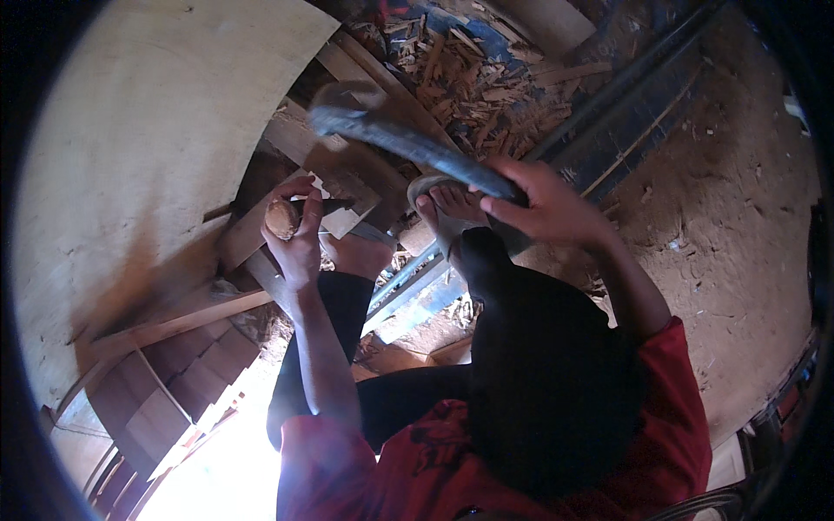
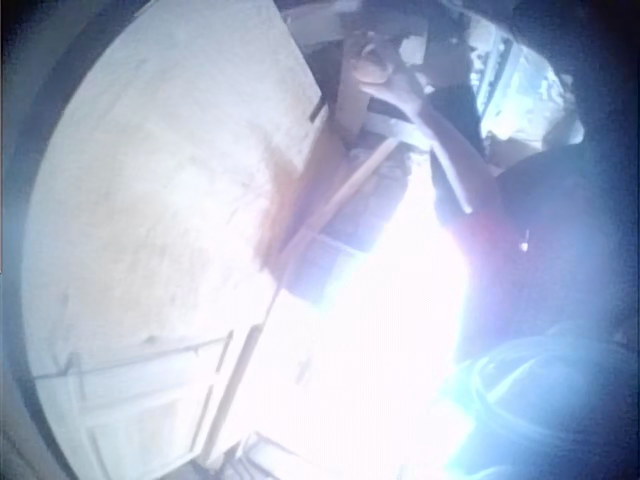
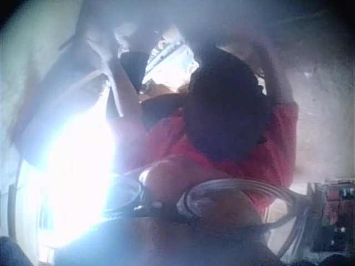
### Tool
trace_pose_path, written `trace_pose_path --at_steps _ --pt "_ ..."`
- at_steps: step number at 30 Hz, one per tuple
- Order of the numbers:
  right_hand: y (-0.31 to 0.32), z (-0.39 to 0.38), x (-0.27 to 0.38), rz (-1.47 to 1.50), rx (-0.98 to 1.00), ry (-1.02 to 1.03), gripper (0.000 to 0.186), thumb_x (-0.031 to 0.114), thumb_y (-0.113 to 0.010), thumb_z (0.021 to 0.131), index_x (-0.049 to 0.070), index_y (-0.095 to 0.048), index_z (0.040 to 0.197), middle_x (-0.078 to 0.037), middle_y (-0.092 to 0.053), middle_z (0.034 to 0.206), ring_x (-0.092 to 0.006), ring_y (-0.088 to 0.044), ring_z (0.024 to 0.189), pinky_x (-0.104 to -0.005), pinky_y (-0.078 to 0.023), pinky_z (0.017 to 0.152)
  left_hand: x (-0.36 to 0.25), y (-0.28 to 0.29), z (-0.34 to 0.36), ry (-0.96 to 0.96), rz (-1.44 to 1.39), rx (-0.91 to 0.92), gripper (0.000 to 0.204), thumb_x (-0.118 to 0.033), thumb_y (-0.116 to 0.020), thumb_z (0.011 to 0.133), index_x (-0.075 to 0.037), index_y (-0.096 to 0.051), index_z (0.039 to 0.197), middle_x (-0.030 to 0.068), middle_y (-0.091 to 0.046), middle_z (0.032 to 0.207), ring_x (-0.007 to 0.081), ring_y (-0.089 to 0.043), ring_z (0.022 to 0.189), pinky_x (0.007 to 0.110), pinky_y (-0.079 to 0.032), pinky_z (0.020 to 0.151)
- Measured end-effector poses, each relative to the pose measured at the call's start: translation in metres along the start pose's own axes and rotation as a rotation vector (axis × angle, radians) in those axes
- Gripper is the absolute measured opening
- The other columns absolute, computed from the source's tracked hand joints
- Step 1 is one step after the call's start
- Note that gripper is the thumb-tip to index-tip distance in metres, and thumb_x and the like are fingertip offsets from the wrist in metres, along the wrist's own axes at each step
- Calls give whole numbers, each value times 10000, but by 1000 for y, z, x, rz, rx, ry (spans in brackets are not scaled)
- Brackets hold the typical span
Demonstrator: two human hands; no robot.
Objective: The person uses a hammer to drive a chisel into a wooden block, repeatedly striking and adjusting the wood. They remove small wood pieces and continue shaping the block with the chisel and hammer.
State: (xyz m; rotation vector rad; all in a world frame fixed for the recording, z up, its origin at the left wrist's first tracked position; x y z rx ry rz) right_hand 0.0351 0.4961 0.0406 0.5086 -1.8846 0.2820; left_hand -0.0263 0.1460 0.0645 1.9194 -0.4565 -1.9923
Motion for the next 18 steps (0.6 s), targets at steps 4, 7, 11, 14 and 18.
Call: trace_pose_path --at_steps 4,7,11,14,18 --pt "-11 10 45 42 184 139 317 183 -652 1003 -9 -658 1255 -110 -708 983 -195 -679 881 -366 -535 801 15 0 -9 -17 226 -8 139 -46 -801 898 -29 -711 1002 68 -713 1001 154 -665 939 322 -529 876" --pt "-12 12 59 -63 198 221 318 163 -648 999 -18 -653 1260 -137 -717 980 -219 -696 884 -382 -548 809 21 3 -15 -55 34 -194 158 -68 -800 900 -21 -698 1012 28 -703 951 112 -626 851 297 -517 793" --pt "-13 8 57 -59 168 179 418 249 -627 1000 -24 -620 1317 -180 -723 983 -273 -714 893 -423 -558 834 17 15 -7 30 -3 -152 131 -60 -785 916 -24 -681 987 -2 -661 913 82 -576 812 260 -479 751" --pt "-13 6 50 -82 151 129 400 246 -631 999 -26 -628 1292 -181 -721 978 -274 -710 887 -424 -552 819 11 14 3 -34 28 -109 122 -59 -781 925 -30 -672 971 -2 -631 918 83 -565 809 254 -468 744" --pt "-17 -1 37 -63 105 114 382 233 -639 999 -24 -631 1282 -182 -717 985 -259 -702 878 -419 -547 811 13 6 3 -61 38 -74 119 -45 -783 915 -32 -672 955 32 -620 945 109 -593 840 280 -493 768"
Point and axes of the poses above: each hand's wrist, its own z-axis towards the middle knuckle, its own y-axis out of the back of the hand, x = y × z, the point moved 3 cm from there along z, towards the middle knuckle
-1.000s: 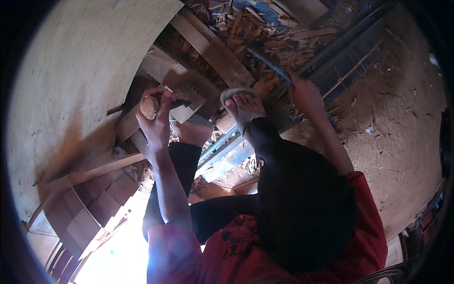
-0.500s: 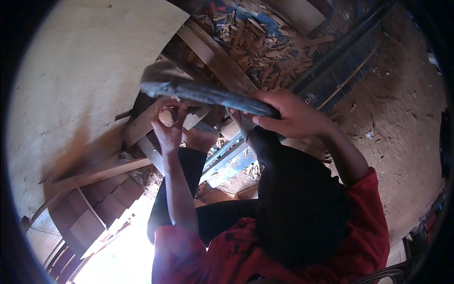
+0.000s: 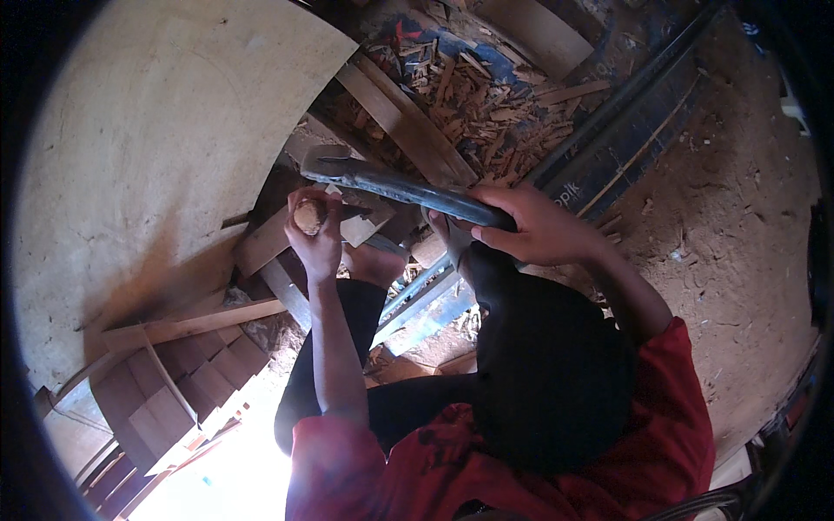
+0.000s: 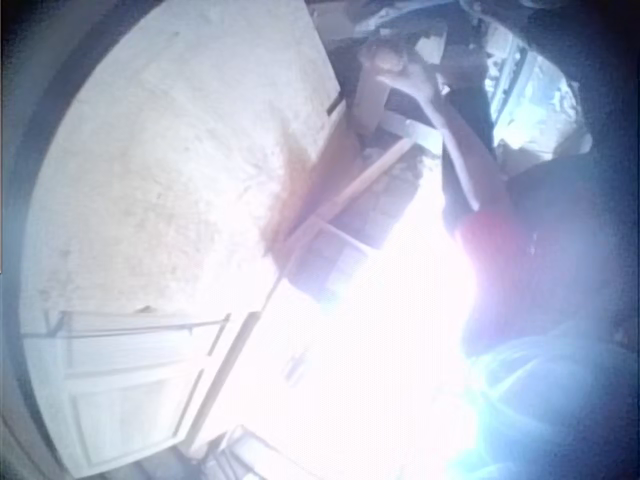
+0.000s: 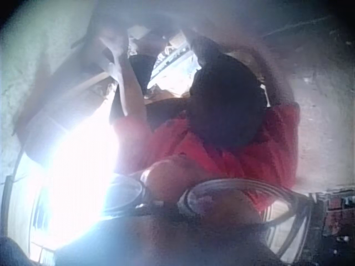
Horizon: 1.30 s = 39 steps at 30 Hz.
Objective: The person uses a hammer to drive a chisel into a wooden block, repeatedly striking and adjusting the wood. They remove small wood pieces and continue shaping the block with the chisel and hammer.
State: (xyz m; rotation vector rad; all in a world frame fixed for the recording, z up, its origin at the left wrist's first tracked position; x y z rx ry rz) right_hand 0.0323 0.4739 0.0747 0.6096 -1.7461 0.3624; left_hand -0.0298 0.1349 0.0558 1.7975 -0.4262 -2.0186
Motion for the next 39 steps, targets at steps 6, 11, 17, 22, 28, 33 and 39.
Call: trace_pose_path --at_steps 6,11,17,22,28,33,39 --pt "-8 -14 -20 21 -190 -23 395 205 -662 989 -19 -626 1312 -178 -693 971 -213 -667 864 -388 -537 809 12 -11 -2 83 30 43 142 -66 -801 889 -20 -678 944 67 -647 960 156 -641 862 320 -520 782" --pt "-8 -28 -41 57 -231 -117 376 185 -664 983 -18 -633 1299 -158 -685 926 -197 -643 820 -383 -536 790 20 -20 -1 -22 84 60 155 -77 -812 881 -20 -683 945 88 -662 945 187 -659 846 339 -530 771" --pt "-14 -36 -57 5 -237 -169 359 193 -674 978 -19 -644 1265 -195 -712 937 -251 -692 829 -417 -551 792 31 -23 2 75 65 135 183 -94 -835 866 -37 -692 964 117 -693 984 201 -682 849 337 -544 763" --pt "-25 -43 -71 -7 -353 -133 359 149 -720 955 -23 -646 1261 -177 -694 944 -201 -652 853 -371 -525 805 16 -32 -8 -344 446 221 234 -161 -898 809 -77 -755 975 139 -736 1017 308 -689 1058 444 -526 942" --pt "-21 -63 -117 -212 -480 -308 455 165 -742 945 -15 -637 1350 -283 -727 1070 -423 -726 984 -437 -557 859 -2 -19 -11 -140 219 93 139 -143 -836 907 -42 -769 976 93 -758 986 264 -686 1072 425 -503 1016" --pt "-13 -52 -169 -323 -515 -425 481 184 -745 910 36 -650 1358 -274 -728 1135 -454 -701 1074 -506 -556 934 -37 -6 -3 83 -201 -94 100 -35 -648 1013 7 -675 926 116 -726 886 231 -701 900 389 -552 919" --pt "-41 -35 -219 -139 -514 -419 509 248 -734 898 60 -656 1365 -264 -734 1179 -433 -705 1120 -531 -552 973 -68 24 10 165 -431 -155 231 -82 -655 994 -53 -532 800 46 -505 714 161 -506 598 349 -476 612"
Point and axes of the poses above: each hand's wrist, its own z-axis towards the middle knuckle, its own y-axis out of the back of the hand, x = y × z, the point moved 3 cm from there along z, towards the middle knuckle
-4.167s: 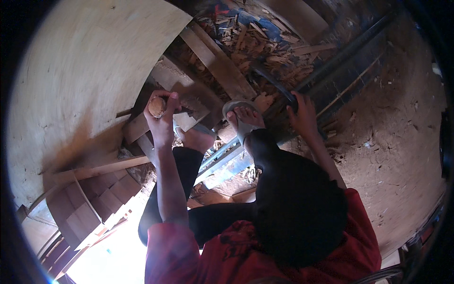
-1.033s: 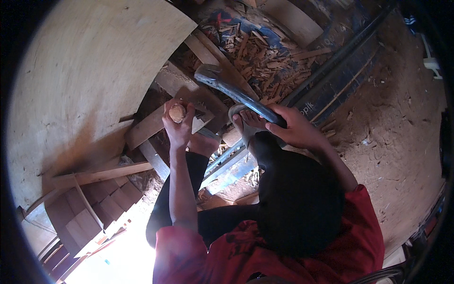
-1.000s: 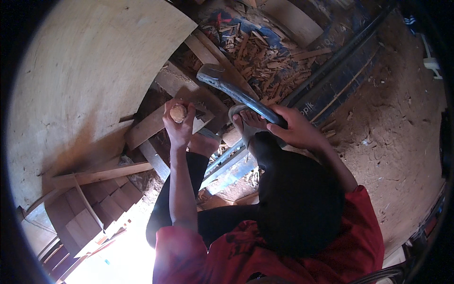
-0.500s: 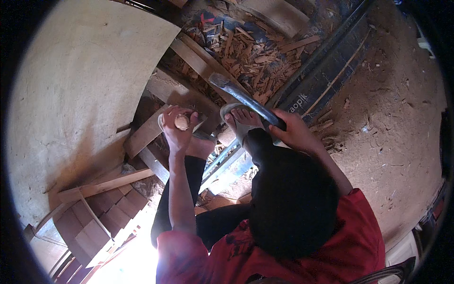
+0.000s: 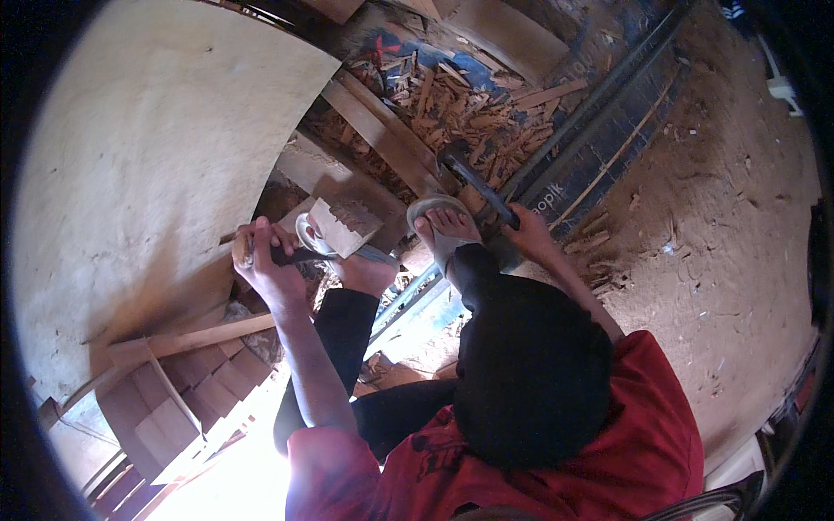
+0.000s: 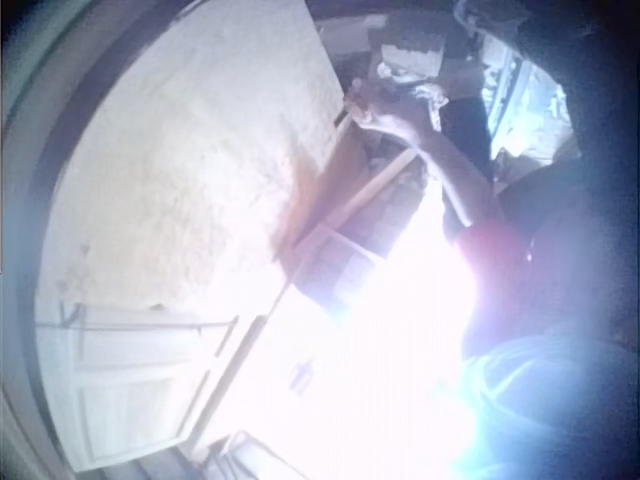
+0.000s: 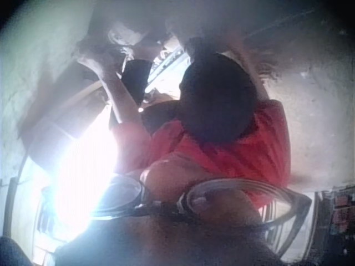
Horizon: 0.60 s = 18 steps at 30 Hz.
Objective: The person uses a hammer to drive a chisel into a wooden block, repeatedly striking and adjusting the wood. They remove small wood pieces and continue shaping the block with the chisel and hammer.
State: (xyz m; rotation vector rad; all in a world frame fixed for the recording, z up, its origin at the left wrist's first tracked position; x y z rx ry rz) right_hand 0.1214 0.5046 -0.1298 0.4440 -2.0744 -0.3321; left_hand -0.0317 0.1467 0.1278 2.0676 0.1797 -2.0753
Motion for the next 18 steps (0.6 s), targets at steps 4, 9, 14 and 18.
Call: trace_pose_path --at_steps 4,9,14,18 --pt "-18 6 -17 -49 57 -132 505 305 -724 909 53 -664 1343 -250 -739 1182 -436 -701 1130 -526 -550 968 0 15 1 85 135 53 200 -84 -687 974 -53 -587 804 25 -535 684 113 -487 539 291 -418 523" --pt "-19 3 -16 -77 -26 -53 500 276 -722 912 59 -622 1351 -245 -729 1122 -437 -701 1082 -517 -550 929 14 13 -3 115 179 75 126 -49 -686 942 -32 -641 825 17 -589 683 99 -524 549 269 -404 509" --pt "-8 -13 -3 -178 -99 -25 532 257 -745 910 102 -583 1393 -235 -721 1163 -481 -672 1101 -546 -535 932 13 3 -9 150 259 86 97 -24 -672 914 -34 -618 834 25 -551 666 107 -494 509 273 -376 482" --pt "0 -28 11 -488 -257 95 525 214 -746 902 162 -585 1399 -169 -691 1250 -436 -635 1181 -590 -454 1027 3 0 -8 228 -224 -6 252 19 -634 888 -84 -450 749 21 -392 625 113 -374 449 283 -320 439"
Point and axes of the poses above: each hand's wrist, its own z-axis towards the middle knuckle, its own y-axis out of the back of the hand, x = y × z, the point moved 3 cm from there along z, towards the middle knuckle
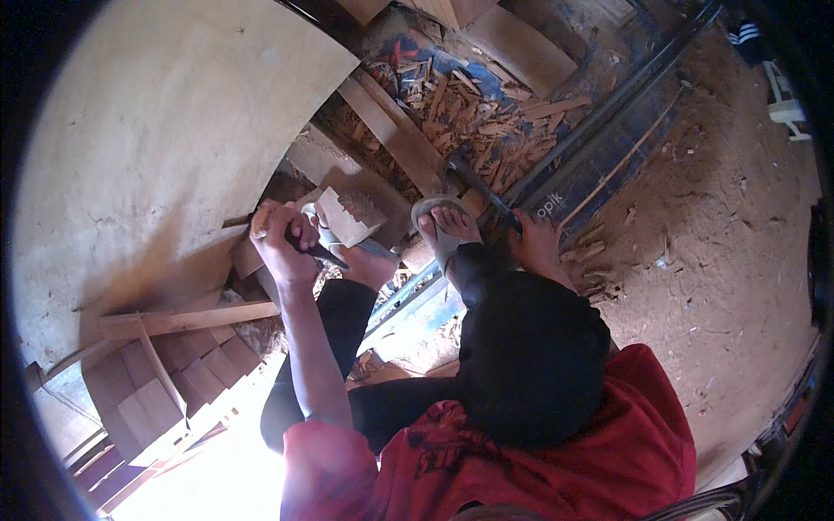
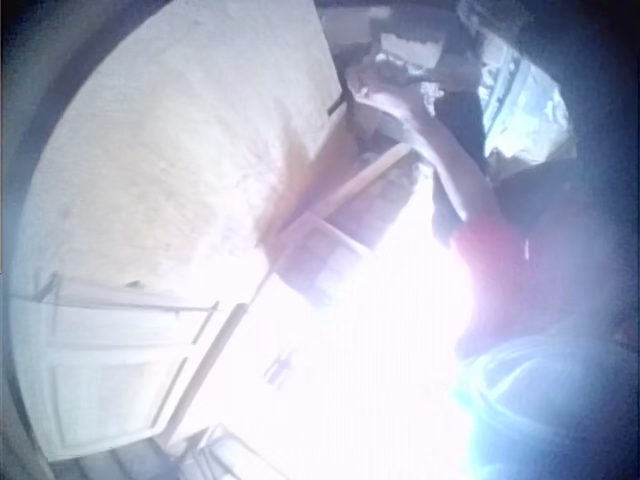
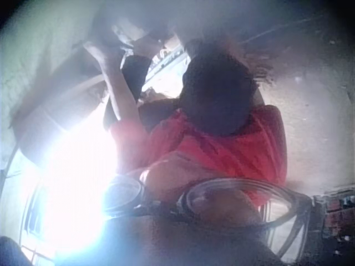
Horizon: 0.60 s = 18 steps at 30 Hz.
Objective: The person uses a hammer to drive a chisel into a wooden block, repeatedly striking and adjusting the wood. They remove small wood pieces and continue shaping the block with the chisel and hammer.
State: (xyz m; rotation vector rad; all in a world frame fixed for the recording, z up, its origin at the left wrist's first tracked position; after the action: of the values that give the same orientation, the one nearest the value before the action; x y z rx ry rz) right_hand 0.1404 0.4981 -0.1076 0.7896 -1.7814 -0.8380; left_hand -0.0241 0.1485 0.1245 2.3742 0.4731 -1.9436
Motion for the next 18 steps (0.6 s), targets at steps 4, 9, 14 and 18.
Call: trace_pose_path --at_steps 4,9,14,18 --pt "7 17 21 36 -200 140 503 173 -728 905 181 -595 1389 -118 -647 1308 -371 -599 1238 -620 -365 1094 -4 -11 10 -87 164 64 287 -85 -657 912 -126 -453 715 -9 -390 606 99 -365 452 290 -286 417" --pt "28 66 43 86 -179 164 481 174 -723 927 157 -595 1391 -123 -663 1290 -355 -622 1223 -583 -421 1062 3 8 10 -18 421 129 107 -8 -710 897 -68 -621 904 -17 -566 677 42 -458 503 246 -335 442" --pt "81 76 100 995 56 92 417 118 -636 1002 48 -576 1408 -203 -664 1352 -374 -677 1174 -483 -512 1071 16 40 22 -212 938 212 196 -67 -761 893 -22 -708 1076 73 -739 813 110 -665 663 299 -516 618" --pt "201 35 155 1505 345 656 215 211 -566 1078 111 -642 1253 -84 -700 1239 -239 -671 1103 -386 -506 1003 45 55 26 -71 1134 179 293 -133 -805 867 -49 -739 1139 131 -782 927 201 -766 860 359 -578 792"
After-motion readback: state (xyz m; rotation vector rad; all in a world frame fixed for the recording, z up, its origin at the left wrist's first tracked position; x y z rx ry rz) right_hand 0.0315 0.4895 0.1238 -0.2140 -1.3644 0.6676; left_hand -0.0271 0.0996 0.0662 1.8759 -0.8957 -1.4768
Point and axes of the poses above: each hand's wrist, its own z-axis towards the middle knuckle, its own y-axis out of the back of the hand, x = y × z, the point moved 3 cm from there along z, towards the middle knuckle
